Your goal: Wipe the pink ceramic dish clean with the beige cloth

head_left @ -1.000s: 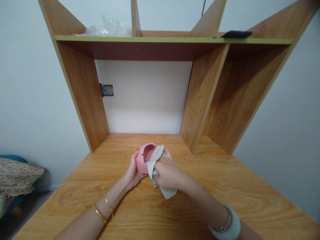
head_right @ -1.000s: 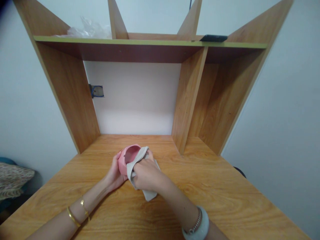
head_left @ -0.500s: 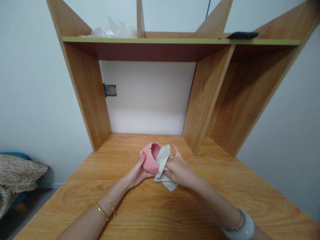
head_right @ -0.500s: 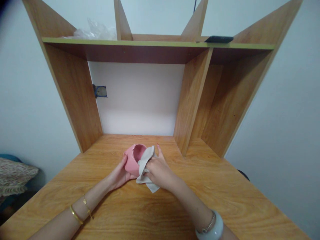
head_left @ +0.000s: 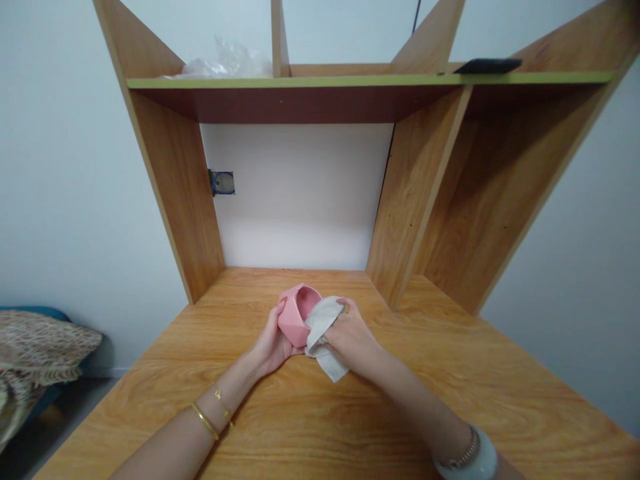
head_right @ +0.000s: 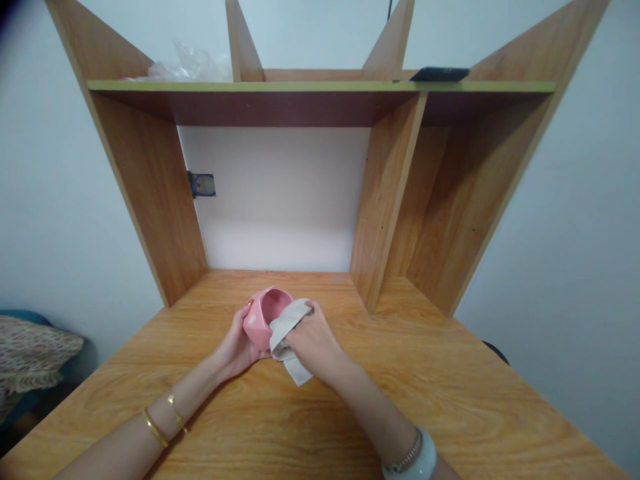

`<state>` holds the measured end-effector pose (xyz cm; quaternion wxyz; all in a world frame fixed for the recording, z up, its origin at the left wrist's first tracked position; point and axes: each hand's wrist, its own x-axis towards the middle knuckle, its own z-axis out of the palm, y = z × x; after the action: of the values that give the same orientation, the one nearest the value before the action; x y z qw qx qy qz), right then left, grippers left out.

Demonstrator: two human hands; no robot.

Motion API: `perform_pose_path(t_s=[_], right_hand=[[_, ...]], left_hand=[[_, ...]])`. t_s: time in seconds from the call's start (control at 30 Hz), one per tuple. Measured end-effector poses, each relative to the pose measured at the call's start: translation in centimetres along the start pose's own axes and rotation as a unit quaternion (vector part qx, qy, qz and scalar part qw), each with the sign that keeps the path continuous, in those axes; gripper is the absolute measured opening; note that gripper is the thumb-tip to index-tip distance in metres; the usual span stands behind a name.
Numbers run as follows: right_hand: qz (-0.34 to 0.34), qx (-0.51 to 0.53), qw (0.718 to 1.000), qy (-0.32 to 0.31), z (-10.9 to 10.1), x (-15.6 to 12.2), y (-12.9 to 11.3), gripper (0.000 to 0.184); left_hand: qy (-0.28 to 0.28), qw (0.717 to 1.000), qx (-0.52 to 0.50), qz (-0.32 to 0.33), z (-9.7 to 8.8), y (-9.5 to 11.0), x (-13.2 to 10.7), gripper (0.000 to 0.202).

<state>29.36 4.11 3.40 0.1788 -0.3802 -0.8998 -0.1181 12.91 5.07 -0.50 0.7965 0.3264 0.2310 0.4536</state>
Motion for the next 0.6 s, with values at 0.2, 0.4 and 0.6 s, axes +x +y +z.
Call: perform_pose_path(t_s=[0.2,0.4,0.6], right_hand=[[-0.015,0.016,0.999,0.028,0.7,-1.0,1.2,0.019],[0.016,0.129,0.990,0.050,0.5,-2.0,0.6,0.025],[0.022,0.153,0.987,0.032,-0.1,-1.6,-0.4,0.015]], left_hand=[[-0.073,0.995,-0.008,-0.062,-0.1,0.9,-0.4,0.066],[-0.190,0.978,0.026,-0.083,-1.0,0.7,-0.7,0.085],[-0.155,0.988,-0.002,-0.014,-0.5,0.0,-0.5,0.066]])
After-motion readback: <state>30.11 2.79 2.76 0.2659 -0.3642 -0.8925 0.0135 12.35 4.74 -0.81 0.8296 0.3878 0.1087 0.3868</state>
